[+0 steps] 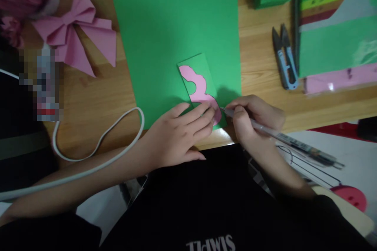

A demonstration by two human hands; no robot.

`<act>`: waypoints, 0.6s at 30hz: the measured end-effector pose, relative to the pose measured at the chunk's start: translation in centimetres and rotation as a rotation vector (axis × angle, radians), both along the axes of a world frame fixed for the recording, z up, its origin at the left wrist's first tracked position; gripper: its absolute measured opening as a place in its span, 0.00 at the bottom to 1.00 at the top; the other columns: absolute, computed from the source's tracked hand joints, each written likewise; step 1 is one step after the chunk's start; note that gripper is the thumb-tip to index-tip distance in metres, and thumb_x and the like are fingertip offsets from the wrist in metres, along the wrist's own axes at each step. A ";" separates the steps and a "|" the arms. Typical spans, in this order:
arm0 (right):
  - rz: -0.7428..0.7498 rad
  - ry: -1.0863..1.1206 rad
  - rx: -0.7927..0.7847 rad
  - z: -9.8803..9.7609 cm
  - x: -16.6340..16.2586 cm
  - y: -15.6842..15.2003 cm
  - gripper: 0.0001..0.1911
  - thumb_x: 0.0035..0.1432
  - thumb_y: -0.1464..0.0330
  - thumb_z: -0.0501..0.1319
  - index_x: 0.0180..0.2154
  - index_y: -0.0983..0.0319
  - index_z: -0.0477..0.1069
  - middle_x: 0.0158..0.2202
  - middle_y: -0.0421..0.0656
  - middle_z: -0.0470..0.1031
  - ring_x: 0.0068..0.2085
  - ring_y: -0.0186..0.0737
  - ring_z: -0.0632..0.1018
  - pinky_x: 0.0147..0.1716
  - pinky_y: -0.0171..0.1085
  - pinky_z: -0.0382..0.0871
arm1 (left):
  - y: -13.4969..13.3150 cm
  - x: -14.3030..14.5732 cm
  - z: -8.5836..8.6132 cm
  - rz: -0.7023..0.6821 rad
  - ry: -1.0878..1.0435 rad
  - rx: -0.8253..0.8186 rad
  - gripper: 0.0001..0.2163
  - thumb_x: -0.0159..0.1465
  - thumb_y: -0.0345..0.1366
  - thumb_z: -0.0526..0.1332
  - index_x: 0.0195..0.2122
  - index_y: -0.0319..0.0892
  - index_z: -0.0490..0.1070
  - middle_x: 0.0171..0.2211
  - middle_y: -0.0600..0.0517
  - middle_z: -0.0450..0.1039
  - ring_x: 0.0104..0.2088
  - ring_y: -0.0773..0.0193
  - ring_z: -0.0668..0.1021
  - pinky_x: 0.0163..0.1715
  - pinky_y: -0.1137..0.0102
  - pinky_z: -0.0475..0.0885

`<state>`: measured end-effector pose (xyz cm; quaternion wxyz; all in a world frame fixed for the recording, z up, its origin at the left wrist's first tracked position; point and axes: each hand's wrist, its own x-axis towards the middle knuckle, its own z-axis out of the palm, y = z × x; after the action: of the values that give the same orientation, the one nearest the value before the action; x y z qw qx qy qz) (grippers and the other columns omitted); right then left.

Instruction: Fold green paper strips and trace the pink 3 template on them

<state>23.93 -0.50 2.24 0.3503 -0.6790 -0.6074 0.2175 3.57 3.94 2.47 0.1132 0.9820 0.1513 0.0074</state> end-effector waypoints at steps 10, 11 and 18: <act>0.015 -0.022 0.026 -0.3 0.2 -0.7 0.10 0.57 0.72 0.57 0.29 0.58 0.76 0.24 0.38 0.78 0.22 0.33 0.76 0.25 0.33 0.72 | 0.1 -0.2 -0.1 -0.035 -0.002 -0.009 0.38 0.65 0.59 0.59 0.65 0.33 0.63 0.65 0.44 0.65 0.66 0.48 0.63 0.60 0.58 0.59; 0.018 -0.025 0.026 -0.3 0.3 -0.7 0.10 0.57 0.72 0.56 0.30 0.58 0.76 0.24 0.38 0.78 0.23 0.33 0.76 0.25 0.33 0.72 | 0.2 -0.2 0.0 -0.035 -0.001 -0.012 0.38 0.65 0.59 0.58 0.65 0.33 0.63 0.65 0.44 0.65 0.67 0.48 0.63 0.60 0.57 0.59; -0.003 -0.012 0.061 -0.5 0.1 -0.5 0.10 0.56 0.72 0.57 0.28 0.58 0.76 0.23 0.38 0.79 0.22 0.33 0.77 0.24 0.33 0.71 | 0.1 -0.2 -0.1 -0.031 -0.007 -0.012 0.37 0.66 0.59 0.57 0.65 0.34 0.62 0.65 0.44 0.66 0.66 0.48 0.63 0.60 0.56 0.59</act>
<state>24.04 -1.00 1.74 0.3674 -0.6703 -0.6148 0.1943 3.40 4.07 2.33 0.1199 0.9834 0.1357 0.0084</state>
